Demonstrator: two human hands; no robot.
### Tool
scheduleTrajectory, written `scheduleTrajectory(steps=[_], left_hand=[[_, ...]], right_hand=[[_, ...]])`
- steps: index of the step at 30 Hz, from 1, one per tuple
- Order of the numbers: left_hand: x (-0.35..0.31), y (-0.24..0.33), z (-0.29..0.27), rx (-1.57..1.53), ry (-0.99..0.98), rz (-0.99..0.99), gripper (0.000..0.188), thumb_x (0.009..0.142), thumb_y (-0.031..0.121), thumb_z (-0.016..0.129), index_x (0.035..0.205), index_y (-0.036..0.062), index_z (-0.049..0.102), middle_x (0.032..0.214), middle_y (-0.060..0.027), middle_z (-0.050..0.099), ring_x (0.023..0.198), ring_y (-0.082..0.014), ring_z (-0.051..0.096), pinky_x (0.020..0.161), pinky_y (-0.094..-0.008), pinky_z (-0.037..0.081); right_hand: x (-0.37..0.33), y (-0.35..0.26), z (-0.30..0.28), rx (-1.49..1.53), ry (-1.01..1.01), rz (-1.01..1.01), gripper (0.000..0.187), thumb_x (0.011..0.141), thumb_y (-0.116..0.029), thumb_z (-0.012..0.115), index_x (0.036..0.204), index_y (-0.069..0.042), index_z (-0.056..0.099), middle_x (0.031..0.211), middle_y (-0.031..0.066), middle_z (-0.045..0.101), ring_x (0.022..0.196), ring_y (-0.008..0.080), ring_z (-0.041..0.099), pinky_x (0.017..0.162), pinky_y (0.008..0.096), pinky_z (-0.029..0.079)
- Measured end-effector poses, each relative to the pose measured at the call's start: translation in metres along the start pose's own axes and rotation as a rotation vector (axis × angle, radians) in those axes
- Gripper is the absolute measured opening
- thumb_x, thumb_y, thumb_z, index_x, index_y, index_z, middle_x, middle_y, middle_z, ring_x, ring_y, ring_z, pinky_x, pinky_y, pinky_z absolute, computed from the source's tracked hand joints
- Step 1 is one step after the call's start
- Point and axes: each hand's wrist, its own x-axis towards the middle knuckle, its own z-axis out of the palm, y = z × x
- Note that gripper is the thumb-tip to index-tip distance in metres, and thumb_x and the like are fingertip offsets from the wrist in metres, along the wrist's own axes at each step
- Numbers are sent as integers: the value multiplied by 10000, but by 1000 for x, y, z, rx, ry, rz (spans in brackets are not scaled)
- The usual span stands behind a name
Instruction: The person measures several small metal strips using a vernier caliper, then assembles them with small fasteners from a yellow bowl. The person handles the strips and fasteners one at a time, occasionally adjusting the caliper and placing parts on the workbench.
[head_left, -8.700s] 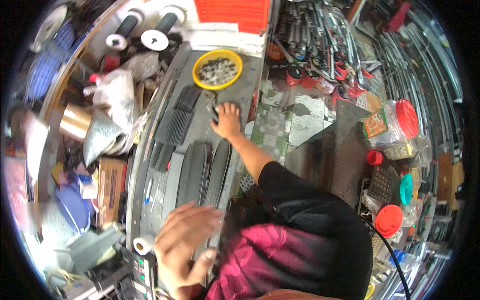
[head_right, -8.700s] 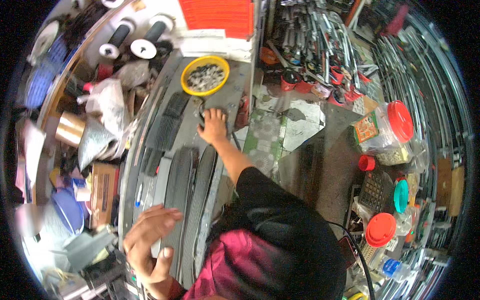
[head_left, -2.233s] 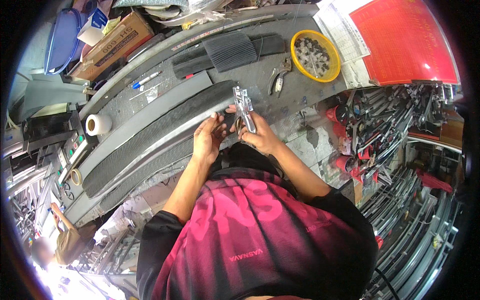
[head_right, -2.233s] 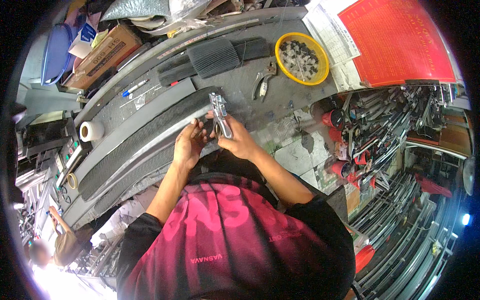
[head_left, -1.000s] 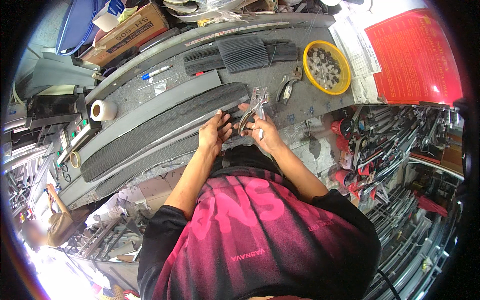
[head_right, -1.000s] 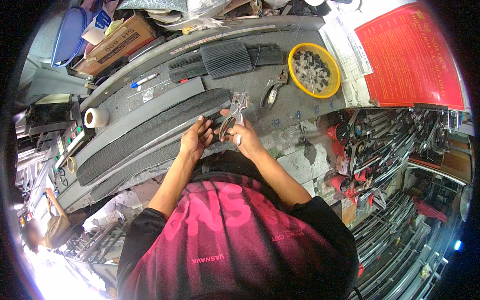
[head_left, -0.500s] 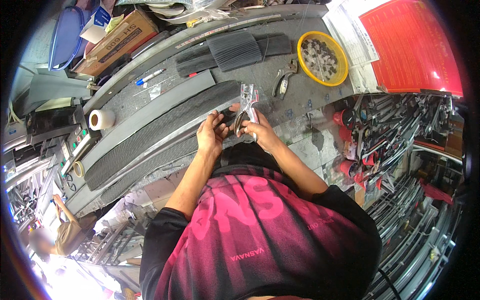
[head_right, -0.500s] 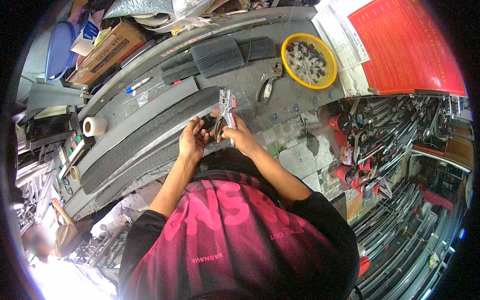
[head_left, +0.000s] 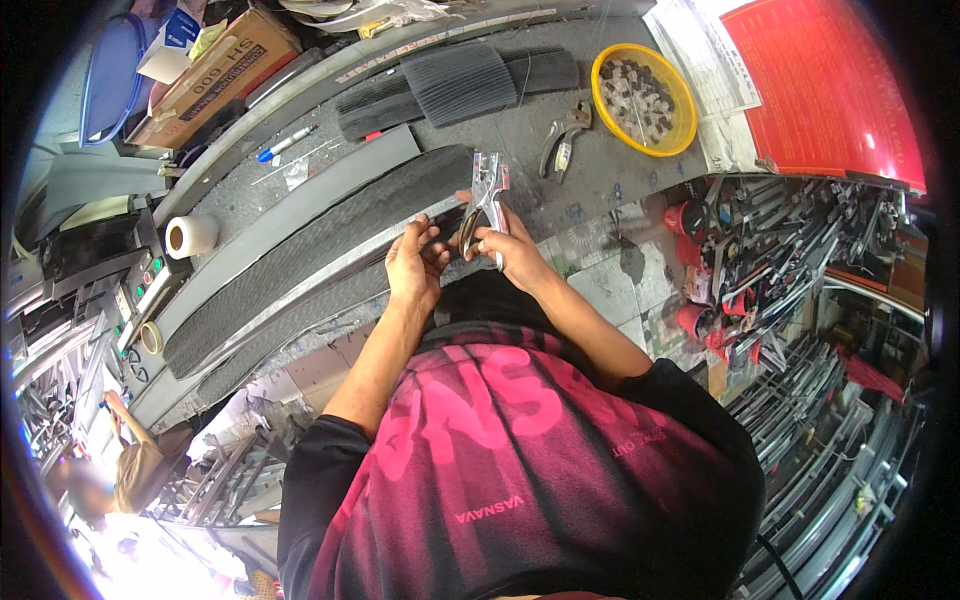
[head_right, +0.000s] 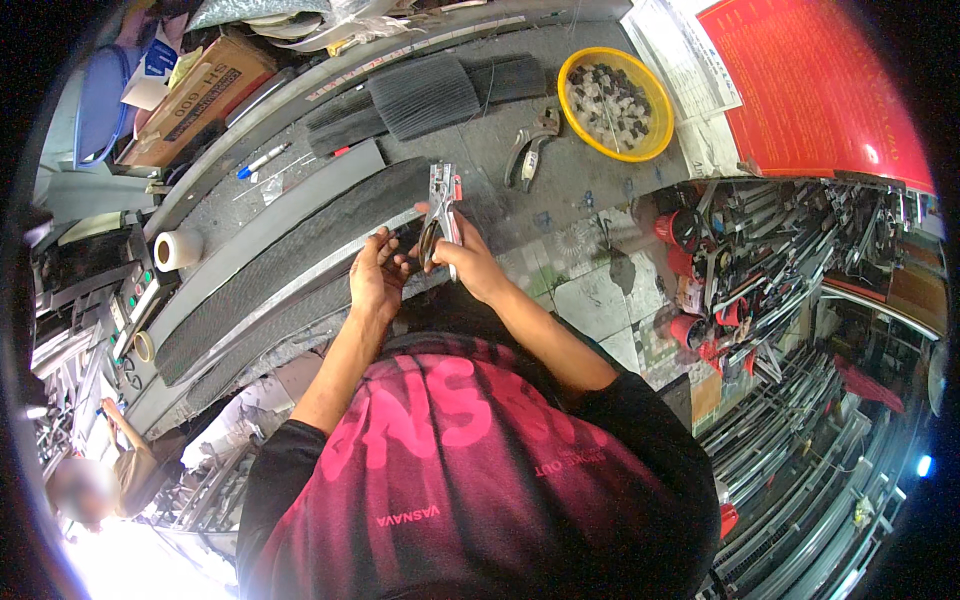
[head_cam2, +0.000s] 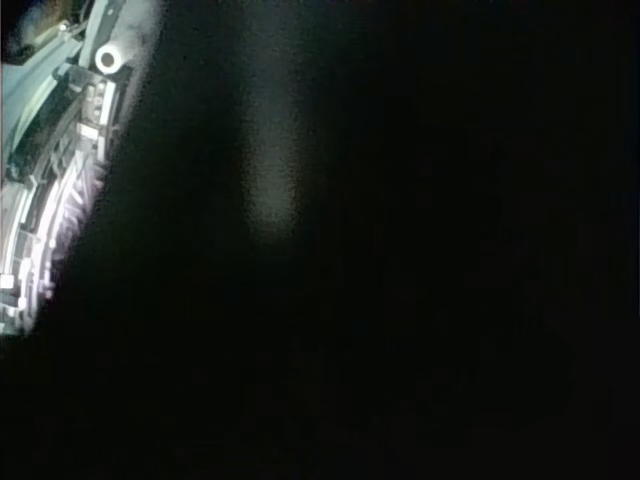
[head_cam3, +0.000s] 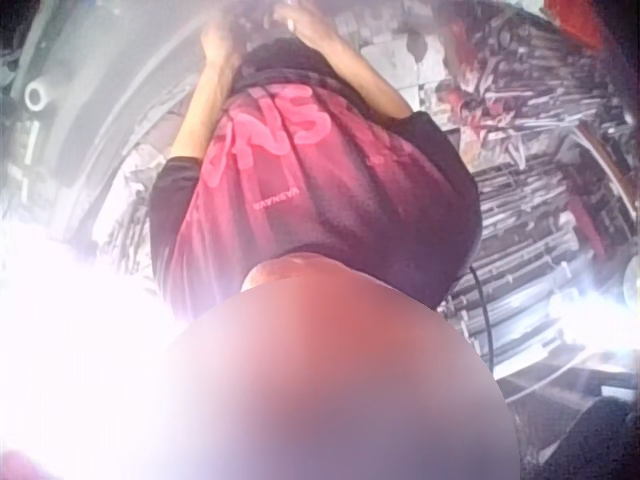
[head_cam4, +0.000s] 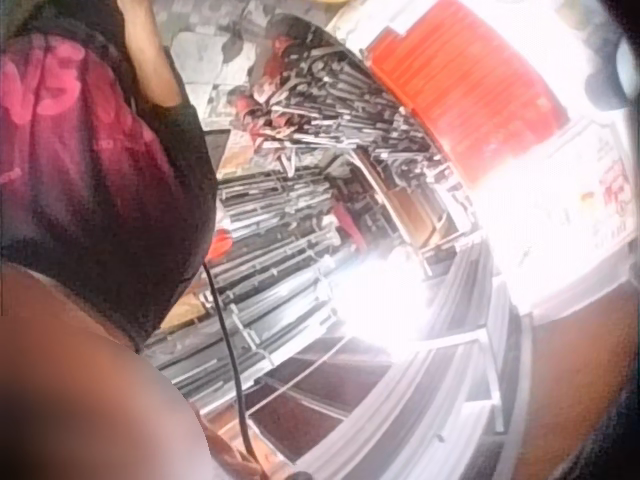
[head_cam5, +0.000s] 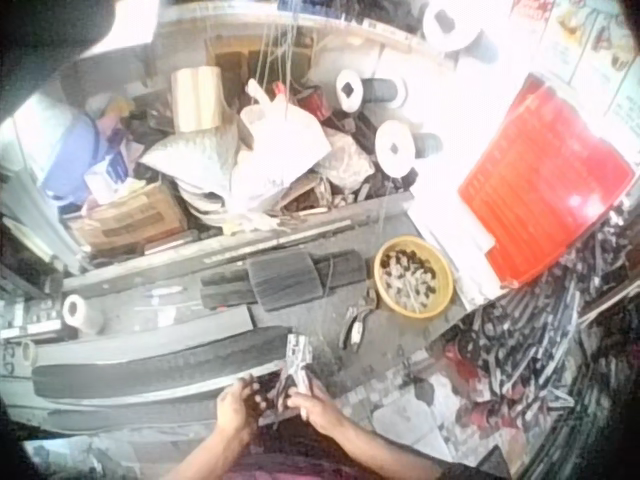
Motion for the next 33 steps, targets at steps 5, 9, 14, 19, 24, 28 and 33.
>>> scheduleTrajectory(steps=[5,9,14,19,24,28,33], left_hand=[[-10,3,6,39,32,-2,352,1060,365,739,1290,104,686,1102,-18,731,775,-129,630,697,-302,564],[-8,8,18,111,5,16,352,1005,324,827,1206,58,713,1137,-74,767,743,-140,673,652,-309,589],[-7,16,20,49,-49,91,285,989,280,855,1106,43,750,1076,-110,792,698,-154,706,595,-311,620],[-11,17,17,35,-106,104,210,995,260,848,1067,76,779,1035,-76,787,715,-158,711,601,-305,609],[-14,16,12,90,-118,85,260,988,310,856,1092,88,771,1090,-55,773,774,-148,683,667,-303,587],[-11,15,10,112,-124,75,282,983,327,862,1115,96,767,1097,-32,760,803,-147,663,698,-311,574],[-7,14,12,85,-86,95,285,984,305,862,1108,71,757,1061,-52,770,749,-148,679,653,-303,588]], right_hand=[[-2,-4,0,48,23,-24,757,889,-59,556,1634,4,435,998,112,722,864,186,681,812,335,571],[-6,-10,0,-113,-6,-75,734,903,-36,580,1622,6,443,1186,129,694,982,197,691,835,351,583],[-27,-25,-3,-330,114,-167,623,1040,-147,654,1604,20,447,1425,165,643,1178,238,697,915,367,618],[-47,-54,-44,-312,373,-283,431,1138,-250,618,1485,-3,554,1350,159,707,1159,213,712,790,343,658],[-77,-77,-99,-231,740,-405,393,1160,-296,589,1443,-24,574,1326,118,686,1227,220,679,1009,413,597],[-111,-79,-125,-220,679,-369,385,1169,-256,569,1457,-20,473,1336,160,706,1202,332,723,1099,483,550],[-111,-29,-144,-1018,1047,-277,329,999,-352,802,1077,-37,749,983,116,795,887,195,753,813,370,577]])
